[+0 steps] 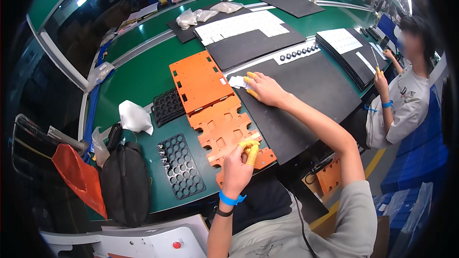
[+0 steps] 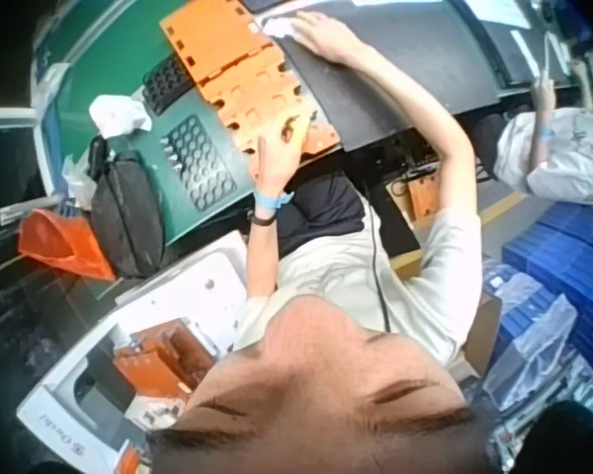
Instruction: The person assembles small electronic components by placing circular parts onto square metal plates and inserting them into an orange fixture. They repeatedly pick parts from a tray, align them, and secure them into the fixture while a coworker works nearby.
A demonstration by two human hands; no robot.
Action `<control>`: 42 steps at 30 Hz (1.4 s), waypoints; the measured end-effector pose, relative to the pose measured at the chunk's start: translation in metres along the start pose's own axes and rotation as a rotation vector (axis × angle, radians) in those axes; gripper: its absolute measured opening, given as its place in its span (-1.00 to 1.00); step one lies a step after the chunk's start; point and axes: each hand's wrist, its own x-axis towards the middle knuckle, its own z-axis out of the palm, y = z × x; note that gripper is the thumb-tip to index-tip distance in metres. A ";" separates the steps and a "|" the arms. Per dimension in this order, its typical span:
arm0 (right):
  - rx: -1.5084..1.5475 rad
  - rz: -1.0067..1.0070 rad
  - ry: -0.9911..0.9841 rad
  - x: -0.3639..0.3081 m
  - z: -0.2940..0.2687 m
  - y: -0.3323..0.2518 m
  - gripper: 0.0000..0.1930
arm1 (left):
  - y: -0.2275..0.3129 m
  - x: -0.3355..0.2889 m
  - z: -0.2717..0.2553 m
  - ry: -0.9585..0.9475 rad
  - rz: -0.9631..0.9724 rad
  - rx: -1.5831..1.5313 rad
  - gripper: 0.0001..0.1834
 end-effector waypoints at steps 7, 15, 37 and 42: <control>0.076 0.072 -0.330 -0.004 -0.045 -0.014 -0.43 | -0.006 -0.004 -0.005 -0.004 -0.035 0.008 -0.85; 0.259 0.229 -0.172 -0.019 -0.026 0.017 -0.37 | -0.010 -0.001 0.002 0.007 -0.001 -0.054 -0.83; -0.145 0.318 0.008 0.008 -0.010 0.007 -0.78 | -0.002 -0.002 0.006 0.028 0.016 0.110 -0.86; -0.145 0.237 -0.130 0.024 -0.011 0.010 -0.67 | 0.001 0.001 0.009 0.002 -0.022 0.001 -0.83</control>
